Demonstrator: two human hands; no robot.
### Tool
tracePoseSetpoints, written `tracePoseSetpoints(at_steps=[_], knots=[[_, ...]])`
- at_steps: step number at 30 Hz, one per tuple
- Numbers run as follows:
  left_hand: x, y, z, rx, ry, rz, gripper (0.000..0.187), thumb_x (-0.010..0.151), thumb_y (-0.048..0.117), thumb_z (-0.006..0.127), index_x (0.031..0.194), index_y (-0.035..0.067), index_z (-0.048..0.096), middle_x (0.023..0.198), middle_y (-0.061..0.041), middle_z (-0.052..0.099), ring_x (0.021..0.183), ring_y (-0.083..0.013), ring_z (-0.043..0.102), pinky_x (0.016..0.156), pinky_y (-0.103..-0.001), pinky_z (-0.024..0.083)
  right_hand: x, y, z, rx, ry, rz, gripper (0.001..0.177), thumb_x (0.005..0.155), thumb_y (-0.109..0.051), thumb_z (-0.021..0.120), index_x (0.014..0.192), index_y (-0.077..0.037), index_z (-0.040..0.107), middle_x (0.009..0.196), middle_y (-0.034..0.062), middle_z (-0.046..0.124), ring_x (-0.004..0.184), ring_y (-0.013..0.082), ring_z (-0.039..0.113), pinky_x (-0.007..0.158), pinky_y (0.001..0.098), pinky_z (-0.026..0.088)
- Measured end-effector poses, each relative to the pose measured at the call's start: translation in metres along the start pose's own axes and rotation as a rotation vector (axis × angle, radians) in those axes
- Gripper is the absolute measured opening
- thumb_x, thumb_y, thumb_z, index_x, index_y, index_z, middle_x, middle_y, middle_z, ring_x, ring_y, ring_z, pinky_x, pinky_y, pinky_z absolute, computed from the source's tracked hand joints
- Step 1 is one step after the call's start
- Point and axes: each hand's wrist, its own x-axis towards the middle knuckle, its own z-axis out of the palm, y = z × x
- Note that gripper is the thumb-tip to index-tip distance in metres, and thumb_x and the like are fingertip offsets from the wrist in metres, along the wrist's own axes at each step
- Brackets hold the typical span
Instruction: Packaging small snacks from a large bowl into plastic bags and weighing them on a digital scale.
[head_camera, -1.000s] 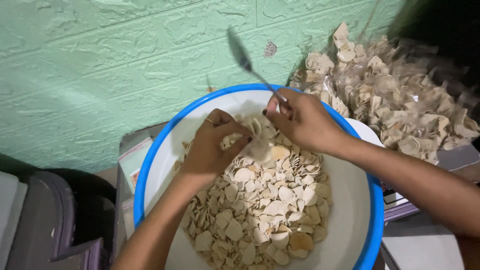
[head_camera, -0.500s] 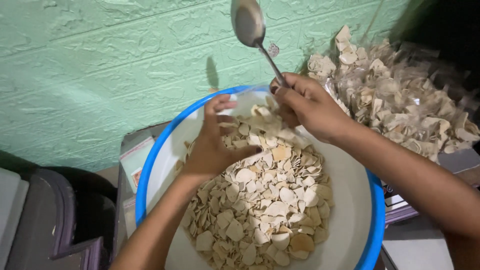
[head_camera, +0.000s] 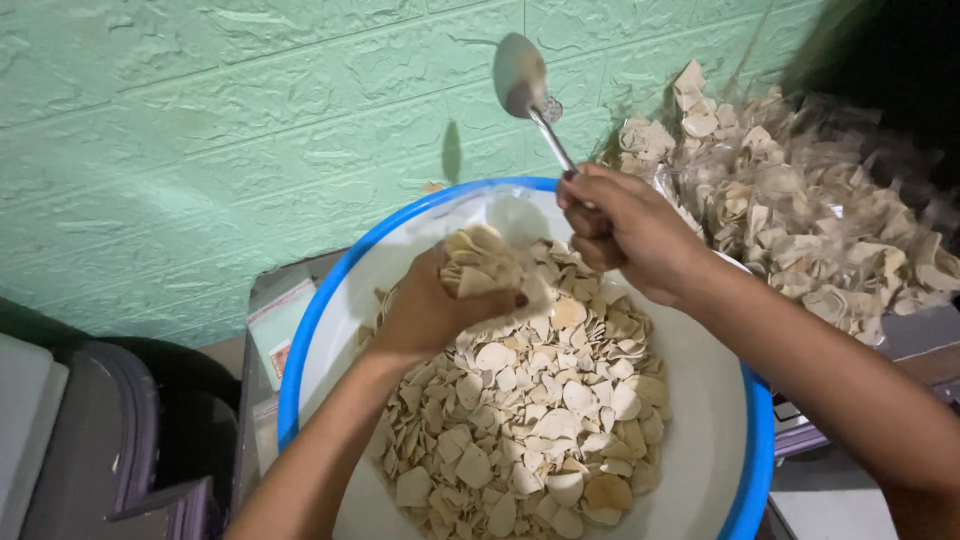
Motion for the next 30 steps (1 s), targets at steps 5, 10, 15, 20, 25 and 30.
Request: tracePoseSetpoints(at_steps=[5,10,15,20,25,30], knots=[[0.010,-0.019,0.001,-0.374,-0.022,0.101,0.080,0.075,0.015,0.086,0.140,-0.002,0.042,0.125,-0.029,0.062,0.113,-0.0417,0.063,0.100,-0.055,0.053,-0.038,0.002,-0.022,-0.113,0.058,-0.012,0.012,0.101,-0.017,0.055,0.094,-0.008,0.056,0.064,-0.0038,0.023,0.048,0.0064,0.023,0.041,0.0210,0.018],[0.008,0.004,-0.005,-0.382,-0.007,-0.188,0.087,0.072,0.001,0.076,0.149,0.012,0.039,0.123,-0.020,0.062,0.110,-0.0354,0.070,0.092,-0.044,0.064,-0.086,0.010,-0.056,-0.735,-0.032,0.070,0.023,0.105,-0.025,0.046,0.105,-0.012,0.065,0.074,0.0015,0.053,0.057,0.0140,0.044,0.051,0.0290,0.042],[0.013,-0.006,-0.006,-0.189,0.103,-0.086,0.064,0.072,0.015,0.084,0.132,0.014,0.061,0.114,-0.006,0.076,0.103,-0.0215,0.074,0.088,-0.036,0.063,-0.117,0.021,-0.054,-1.177,0.098,0.037,0.037,0.102,-0.043,0.047,0.081,-0.018,0.064,0.060,0.0004,0.059,0.057,0.0136,0.061,0.059,0.0323,0.041],[0.009,0.005,-0.007,-0.266,-0.002,-0.148,0.084,0.074,0.010,0.077,0.150,0.015,0.042,0.130,-0.015,0.067,0.117,-0.0306,0.070,0.098,-0.043,0.063,-0.115,0.021,-0.049,-1.274,0.067,0.064,0.035,0.103,-0.043,0.047,0.080,-0.020,0.060,0.061,0.0021,0.061,0.058,0.0181,0.065,0.061,0.0341,0.043],[0.015,-0.010,-0.008,-0.290,0.027,-0.066,0.064,0.082,0.004,0.075,0.141,0.016,0.054,0.120,-0.010,0.072,0.111,-0.0240,0.074,0.094,-0.036,0.062,-0.117,0.027,-0.057,-1.235,0.065,0.038,0.029,0.103,-0.040,0.049,0.086,-0.020,0.062,0.065,0.0017,0.063,0.059,0.0185,0.065,0.061,0.0322,0.044],[0.011,-0.003,-0.011,-0.177,0.043,-0.031,0.076,0.071,0.028,0.083,0.138,0.018,0.050,0.121,-0.010,0.072,0.106,-0.0215,0.073,0.089,-0.032,0.065,-0.116,0.028,-0.065,-1.110,0.063,-0.001,0.032,0.098,-0.038,0.050,0.108,-0.022,0.075,0.095,-0.0034,0.082,0.082,0.0136,0.082,0.070,0.0325,0.057]])
